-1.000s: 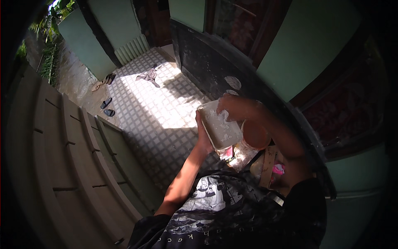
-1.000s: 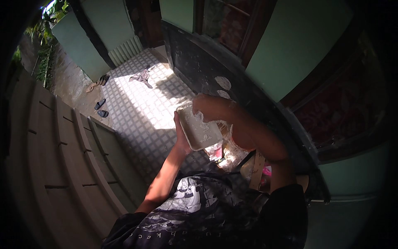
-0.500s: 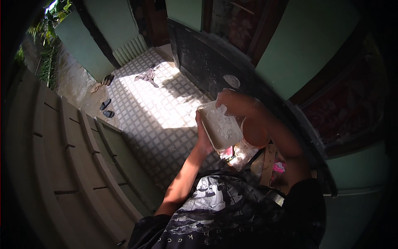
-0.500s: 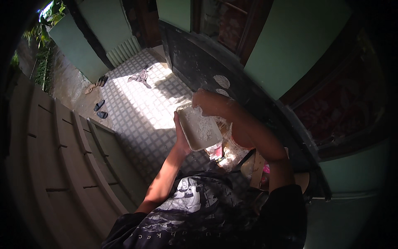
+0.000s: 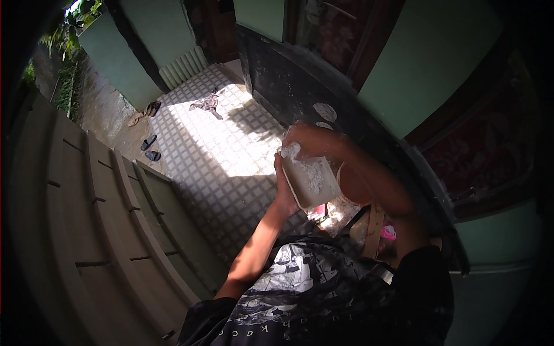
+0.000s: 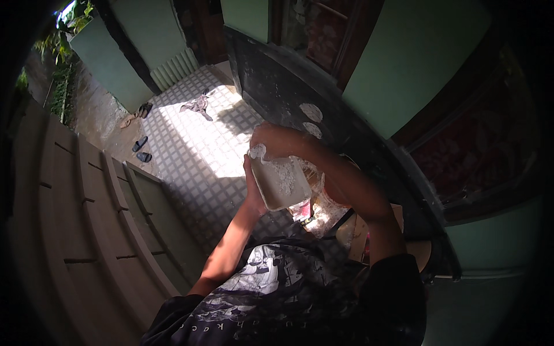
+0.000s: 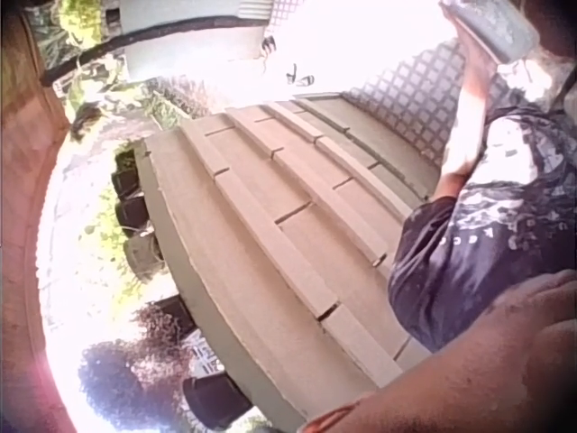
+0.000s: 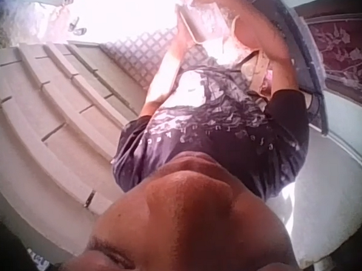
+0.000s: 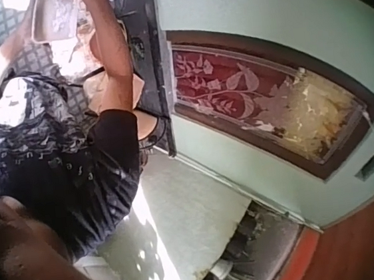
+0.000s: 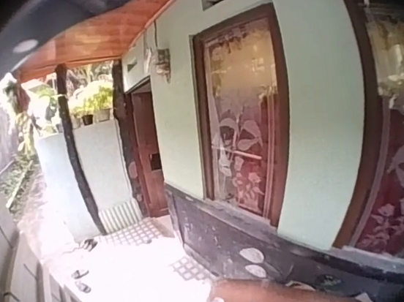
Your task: Applying and smoothing wall putty or plaster on a surface using hands and a plastic container.
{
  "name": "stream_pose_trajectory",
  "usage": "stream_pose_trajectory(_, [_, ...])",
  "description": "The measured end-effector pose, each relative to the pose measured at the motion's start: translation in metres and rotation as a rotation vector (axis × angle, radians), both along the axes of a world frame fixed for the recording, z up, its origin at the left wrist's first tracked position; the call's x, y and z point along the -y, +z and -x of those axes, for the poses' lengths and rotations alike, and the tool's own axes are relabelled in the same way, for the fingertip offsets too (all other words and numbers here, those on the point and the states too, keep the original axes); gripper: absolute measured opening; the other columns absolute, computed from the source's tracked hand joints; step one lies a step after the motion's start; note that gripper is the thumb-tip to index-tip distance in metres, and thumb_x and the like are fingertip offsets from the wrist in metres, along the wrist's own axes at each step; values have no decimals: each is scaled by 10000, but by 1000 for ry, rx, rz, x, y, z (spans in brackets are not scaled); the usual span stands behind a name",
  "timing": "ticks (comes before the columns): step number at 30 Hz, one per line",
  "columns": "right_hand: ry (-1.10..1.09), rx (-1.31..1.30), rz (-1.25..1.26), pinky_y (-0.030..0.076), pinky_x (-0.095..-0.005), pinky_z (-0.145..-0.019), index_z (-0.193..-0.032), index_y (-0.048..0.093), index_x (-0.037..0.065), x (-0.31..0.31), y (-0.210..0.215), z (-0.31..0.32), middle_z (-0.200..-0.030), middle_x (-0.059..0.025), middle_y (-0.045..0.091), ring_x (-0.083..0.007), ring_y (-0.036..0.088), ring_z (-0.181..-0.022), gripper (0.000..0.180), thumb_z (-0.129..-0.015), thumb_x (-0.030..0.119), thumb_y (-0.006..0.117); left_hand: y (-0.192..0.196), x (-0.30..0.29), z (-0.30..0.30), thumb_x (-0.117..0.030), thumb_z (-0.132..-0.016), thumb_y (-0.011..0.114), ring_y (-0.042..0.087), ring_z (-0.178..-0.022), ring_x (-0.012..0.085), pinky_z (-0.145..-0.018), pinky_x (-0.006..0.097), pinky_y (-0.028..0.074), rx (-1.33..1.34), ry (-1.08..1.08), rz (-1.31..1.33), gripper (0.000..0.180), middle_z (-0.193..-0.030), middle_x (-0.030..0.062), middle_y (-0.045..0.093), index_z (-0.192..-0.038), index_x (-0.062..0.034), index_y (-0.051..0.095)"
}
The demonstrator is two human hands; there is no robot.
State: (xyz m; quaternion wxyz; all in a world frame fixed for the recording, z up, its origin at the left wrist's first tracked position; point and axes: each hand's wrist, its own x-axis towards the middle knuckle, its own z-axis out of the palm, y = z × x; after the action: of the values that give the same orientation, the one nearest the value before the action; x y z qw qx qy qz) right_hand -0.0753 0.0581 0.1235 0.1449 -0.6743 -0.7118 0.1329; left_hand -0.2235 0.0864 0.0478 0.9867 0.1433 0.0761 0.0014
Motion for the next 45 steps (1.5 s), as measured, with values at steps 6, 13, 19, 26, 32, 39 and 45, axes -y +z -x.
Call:
stream_pose_trajectory(6, [16, 2, 204, 403, -359, -905, -981, 641, 77, 19, 21, -1, -1005, -114, 582, -288, 496, -1023, 391, -600, 27, 714, -11, -7, 0, -828, -738, 225, 456, -1182, 330, -978, 520, 369, 36, 21, 3, 959, -1317, 142, 437, -1358, -107, 348])
stream_pose_trajectory(13, [156, -25, 437, 448, -352, -833, -953, 643, 80, 35, 17, 5, -972, -93, 592, -268, 539, -976, 440, -527, 66, 748, -9, -8, -2, -821, -747, 209, 487, -1128, 321, -907, 542, 427, -19, 73, -52, 933, -1259, 123, 465, -1335, -116, 380])
stream_pose_trajectory(19, [160, -12, 454, 425, -351, -883, -997, 648, 64, 38, 25, 14, -1008, -112, 599, -286, 517, -1024, 422, -581, 28, 707, -9, -9, 1, -815, -753, 214, 490, -1123, 321, -911, 541, 425, -26, 59, -20, 922, -1253, 120, 472, -1339, -122, 378])
stream_pose_trajectory(26, [63, -78, 200, 404, -357, -916, -1075, 601, 86, 40, 0, 11, -1037, -113, 565, -293, 468, -1069, 489, -604, -24, 666, -12, -6, -2, -809, -762, 200, 458, -1170, 314, -970, 523, 376, 26, 32, -38, 920, -1292, 116, 446, -1348, -119, 361])
stream_pose_trajectory(32, [-25, -97, 141, 377, -375, -952, -1138, 557, 93, 36, 1, 14, -1104, -126, 513, -306, 455, -1078, 535, -626, -43, 633, -8, -7, 5, -815, -755, 200, 451, -1183, 308, -969, 506, 378, 32, 36, -42, 920, -1313, 112, 440, -1351, -134, 365])
stream_pose_trajectory(39, [40, -196, -17, 351, -387, -988, -1180, 532, 88, 41, -20, 12, -1169, -130, 501, -309, 427, -1111, 587, -618, -78, 565, -5, -4, 5, -799, -773, 196, 485, -1152, 303, -944, 470, 419, -30, 73, -67, 914, -1274, 124, 477, -1333, -102, 385])
stream_pose_trajectory(45, [-124, -162, 60, 347, -390, -996, -1200, 533, 85, 34, 8, 26, -1189, -130, 532, -321, 425, -1128, 591, -628, -56, 573, -13, -4, 6, -799, -774, 196, 482, -1157, 302, -951, 466, 414, 23, 72, -69, 908, -1288, 119, 468, -1342, -113, 371])
